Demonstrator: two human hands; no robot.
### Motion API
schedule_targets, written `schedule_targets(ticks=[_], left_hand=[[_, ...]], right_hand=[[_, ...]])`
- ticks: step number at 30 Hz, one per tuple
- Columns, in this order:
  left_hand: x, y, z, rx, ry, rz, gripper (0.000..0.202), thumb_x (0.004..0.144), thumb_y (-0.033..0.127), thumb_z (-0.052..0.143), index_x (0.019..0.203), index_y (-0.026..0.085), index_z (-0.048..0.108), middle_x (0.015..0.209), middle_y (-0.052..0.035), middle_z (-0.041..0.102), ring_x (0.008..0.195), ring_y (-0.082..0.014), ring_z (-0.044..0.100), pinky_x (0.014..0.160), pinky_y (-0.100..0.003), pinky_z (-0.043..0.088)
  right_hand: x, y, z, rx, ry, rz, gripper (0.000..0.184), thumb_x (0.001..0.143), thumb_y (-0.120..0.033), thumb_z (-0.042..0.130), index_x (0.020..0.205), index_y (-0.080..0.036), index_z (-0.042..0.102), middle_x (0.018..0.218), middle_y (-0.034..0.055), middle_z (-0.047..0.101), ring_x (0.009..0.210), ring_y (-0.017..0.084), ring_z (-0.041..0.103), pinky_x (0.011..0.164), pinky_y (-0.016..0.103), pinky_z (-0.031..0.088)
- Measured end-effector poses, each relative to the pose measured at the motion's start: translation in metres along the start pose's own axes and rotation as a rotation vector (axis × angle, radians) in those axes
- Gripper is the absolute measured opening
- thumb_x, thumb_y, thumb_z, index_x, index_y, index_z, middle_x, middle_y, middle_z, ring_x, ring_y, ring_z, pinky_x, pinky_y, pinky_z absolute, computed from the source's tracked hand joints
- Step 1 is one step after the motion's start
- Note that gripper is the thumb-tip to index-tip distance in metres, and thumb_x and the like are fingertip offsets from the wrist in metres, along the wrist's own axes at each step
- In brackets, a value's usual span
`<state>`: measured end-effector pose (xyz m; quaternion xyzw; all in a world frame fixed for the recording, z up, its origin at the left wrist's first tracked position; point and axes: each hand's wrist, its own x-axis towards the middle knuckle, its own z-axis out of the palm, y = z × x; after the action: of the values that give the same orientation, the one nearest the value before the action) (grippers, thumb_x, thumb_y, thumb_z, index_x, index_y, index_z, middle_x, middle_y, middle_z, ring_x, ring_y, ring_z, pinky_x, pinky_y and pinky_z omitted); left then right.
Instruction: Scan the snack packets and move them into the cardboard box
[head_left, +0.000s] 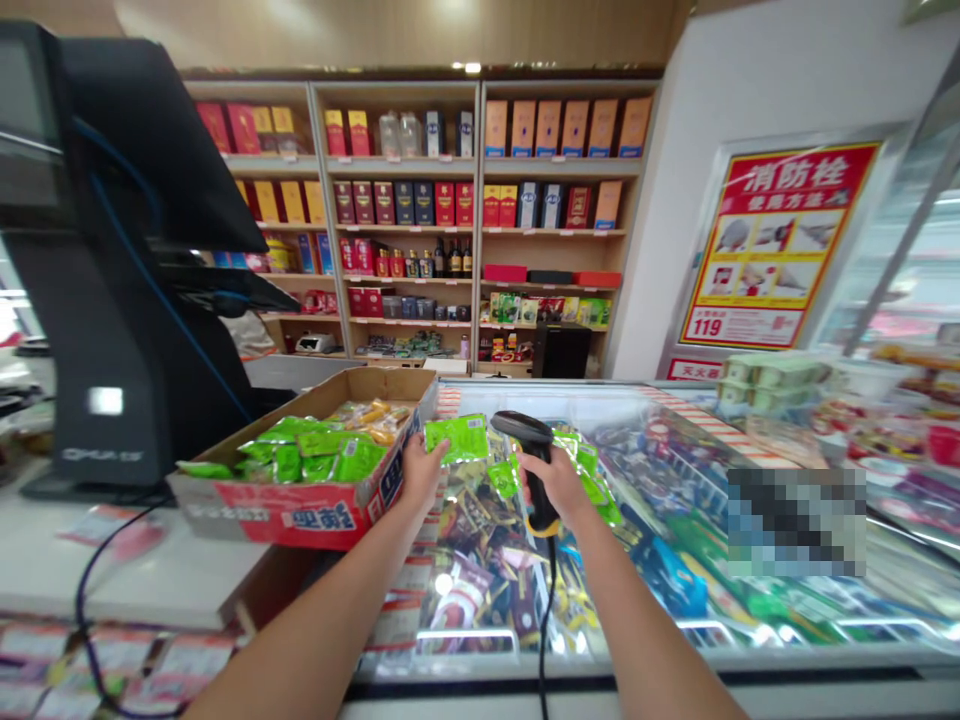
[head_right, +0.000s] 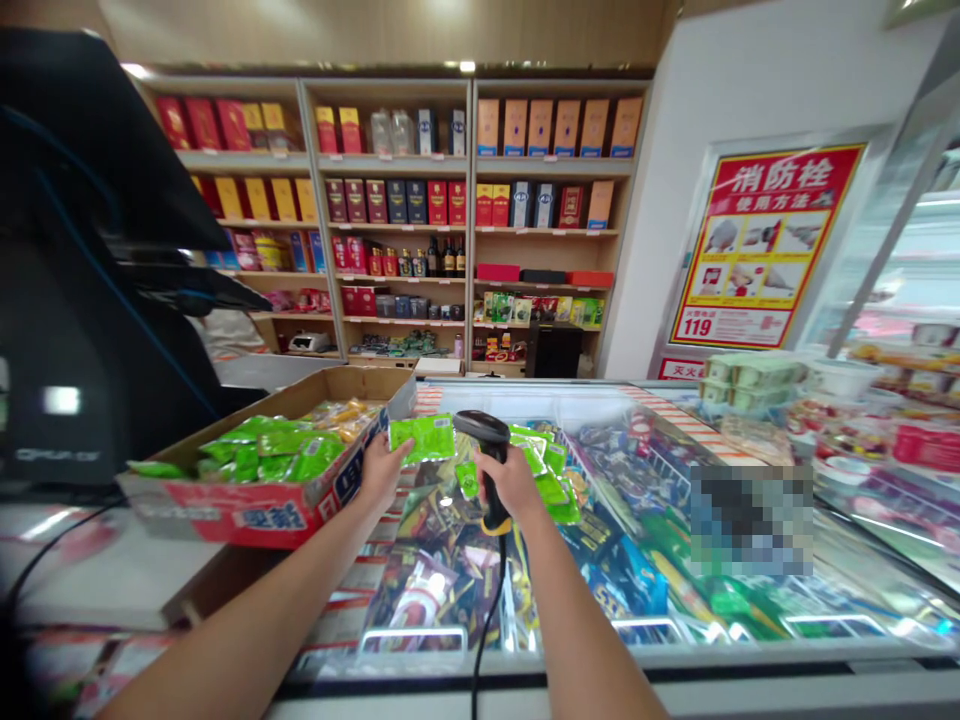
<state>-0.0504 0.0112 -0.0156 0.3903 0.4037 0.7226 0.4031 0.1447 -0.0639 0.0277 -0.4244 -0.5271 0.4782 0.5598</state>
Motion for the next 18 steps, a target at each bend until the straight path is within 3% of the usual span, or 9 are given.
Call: schedule_targets(ticks=[6, 15, 18], left_hand=[[-0.0001, -0.0068, -0.0010, -0.008, 0.005, -0.011, 0.048, 0.050, 0.034, 0.079, 0.087, 0.018, 0.054, 0.072, -0.0014, 0.067, 0.062, -0.0178, 0.064, 0.057, -0.027, 0.049], [-0.0048, 0.0011, 0.0011, -0.021, 0.012, -0.014, 0.036, 0.055, 0.022, 0.075, 0.084, 0.018, 0.054, 0.076, -0.0021, 0.069, 0.066, -0.0161, 0.065, 0.062, -0.026, 0.050], [-0.0051, 0.0011, 0.0009, 0.000, 0.037, -0.020, 0.031, 0.057, 0.020, 0.075, 0.081, 0.017, 0.055, 0.074, -0.0011, 0.068, 0.065, -0.0151, 0.064, 0.062, -0.025, 0.050]], right_hand=[[-0.0021, 0.0016, 0.0052, -0.096, -0.071, 0.031, 0.027, 0.063, -0.039, 0.068, 0.055, -0.018, 0.054, 0.043, -0.0024, 0.052, 0.032, 0.012, 0.049, 0.035, 0.025, 0.040], [-0.0042, 0.0037, 0.0069, -0.096, -0.076, 0.067, 0.031, 0.066, -0.040, 0.068, 0.050, -0.018, 0.052, 0.038, -0.0014, 0.051, 0.031, 0.011, 0.047, 0.035, 0.024, 0.040], [-0.0031, 0.0040, 0.0075, -0.068, -0.022, 0.044, 0.030, 0.066, -0.039, 0.070, 0.051, -0.018, 0.053, 0.039, -0.0016, 0.051, 0.030, 0.012, 0.047, 0.034, 0.025, 0.040]])
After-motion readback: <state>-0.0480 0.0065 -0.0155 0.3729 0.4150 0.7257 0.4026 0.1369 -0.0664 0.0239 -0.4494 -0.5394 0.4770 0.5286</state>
